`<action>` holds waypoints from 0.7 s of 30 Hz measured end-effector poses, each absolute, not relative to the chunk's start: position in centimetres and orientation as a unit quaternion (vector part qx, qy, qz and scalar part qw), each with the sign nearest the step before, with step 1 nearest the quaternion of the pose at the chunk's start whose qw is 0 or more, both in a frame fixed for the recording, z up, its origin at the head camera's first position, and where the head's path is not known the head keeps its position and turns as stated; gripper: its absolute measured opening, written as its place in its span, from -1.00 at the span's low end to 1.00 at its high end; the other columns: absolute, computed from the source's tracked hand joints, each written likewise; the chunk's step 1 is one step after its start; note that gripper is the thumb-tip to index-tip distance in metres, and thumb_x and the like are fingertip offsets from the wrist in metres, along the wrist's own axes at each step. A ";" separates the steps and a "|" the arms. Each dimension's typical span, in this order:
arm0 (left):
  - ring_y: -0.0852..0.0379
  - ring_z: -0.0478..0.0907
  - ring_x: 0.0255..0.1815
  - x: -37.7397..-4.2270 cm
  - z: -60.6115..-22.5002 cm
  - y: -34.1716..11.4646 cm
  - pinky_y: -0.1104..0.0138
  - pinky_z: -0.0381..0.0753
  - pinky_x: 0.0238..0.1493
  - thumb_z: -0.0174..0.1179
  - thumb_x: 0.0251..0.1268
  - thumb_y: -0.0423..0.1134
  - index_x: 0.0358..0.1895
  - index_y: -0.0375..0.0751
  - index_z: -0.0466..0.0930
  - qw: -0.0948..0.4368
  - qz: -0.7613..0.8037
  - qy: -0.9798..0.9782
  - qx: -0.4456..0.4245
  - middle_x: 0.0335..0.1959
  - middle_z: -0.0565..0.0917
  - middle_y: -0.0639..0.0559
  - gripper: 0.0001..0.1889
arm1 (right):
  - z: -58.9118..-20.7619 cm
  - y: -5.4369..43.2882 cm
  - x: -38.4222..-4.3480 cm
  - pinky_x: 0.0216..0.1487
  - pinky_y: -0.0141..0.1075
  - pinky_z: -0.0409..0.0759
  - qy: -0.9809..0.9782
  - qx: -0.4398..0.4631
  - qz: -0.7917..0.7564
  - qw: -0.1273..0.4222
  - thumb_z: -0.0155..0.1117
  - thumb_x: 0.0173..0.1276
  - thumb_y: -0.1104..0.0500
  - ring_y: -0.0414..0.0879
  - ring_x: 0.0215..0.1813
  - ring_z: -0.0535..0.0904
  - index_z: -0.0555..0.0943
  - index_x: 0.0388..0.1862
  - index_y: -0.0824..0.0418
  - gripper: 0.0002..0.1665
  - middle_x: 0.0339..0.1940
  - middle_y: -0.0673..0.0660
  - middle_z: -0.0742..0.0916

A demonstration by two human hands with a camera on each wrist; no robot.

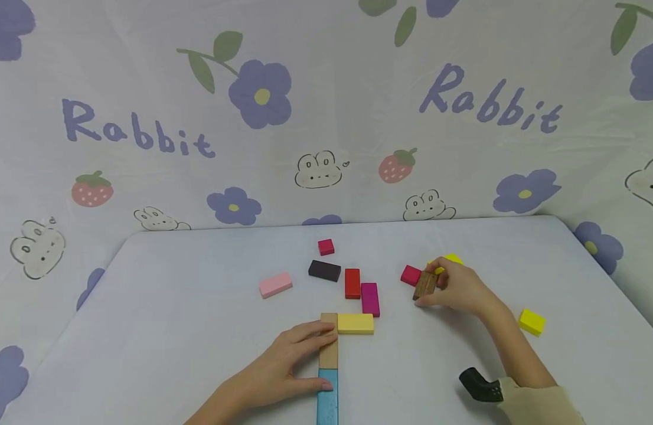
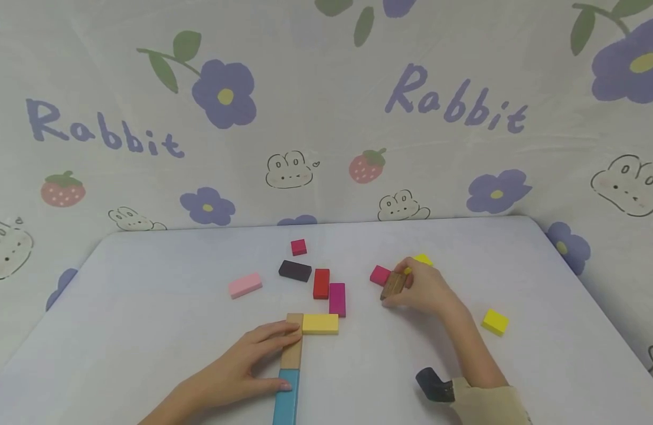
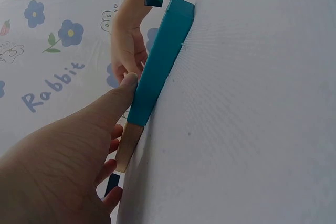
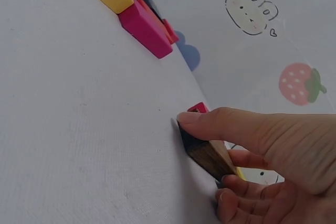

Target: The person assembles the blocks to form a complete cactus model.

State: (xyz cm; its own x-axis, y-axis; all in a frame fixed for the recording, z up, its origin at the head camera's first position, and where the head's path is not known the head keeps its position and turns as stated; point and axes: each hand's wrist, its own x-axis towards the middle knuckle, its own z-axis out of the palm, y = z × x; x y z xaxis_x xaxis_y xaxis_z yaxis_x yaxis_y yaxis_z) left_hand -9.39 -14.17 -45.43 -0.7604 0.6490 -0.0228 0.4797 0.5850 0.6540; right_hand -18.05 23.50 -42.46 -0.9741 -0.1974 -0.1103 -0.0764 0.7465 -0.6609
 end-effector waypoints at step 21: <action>-0.02 0.21 0.65 -9.6 -45.4 -14.1 -0.21 0.31 0.56 0.33 0.39 0.26 0.59 0.18 0.39 0.133 0.327 0.879 0.320 0.65 0.29 0.20 -0.24 | -40.3 24.6 -18.0 -0.24 -0.21 0.78 0.895 -0.086 -0.422 0.115 0.60 0.26 0.11 0.02 -0.11 0.68 0.46 0.32 0.35 -0.24 0.12 0.36 0.64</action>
State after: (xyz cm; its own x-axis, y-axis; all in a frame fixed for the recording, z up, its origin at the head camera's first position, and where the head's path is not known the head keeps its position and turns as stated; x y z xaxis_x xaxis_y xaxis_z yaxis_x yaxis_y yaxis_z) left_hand -9.59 -14.10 -45.37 -0.7595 0.6501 -0.0243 0.4757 0.5805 0.6609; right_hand -17.98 24.64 -40.34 -0.9588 -0.2502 -0.1341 -0.0560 0.6300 -0.7746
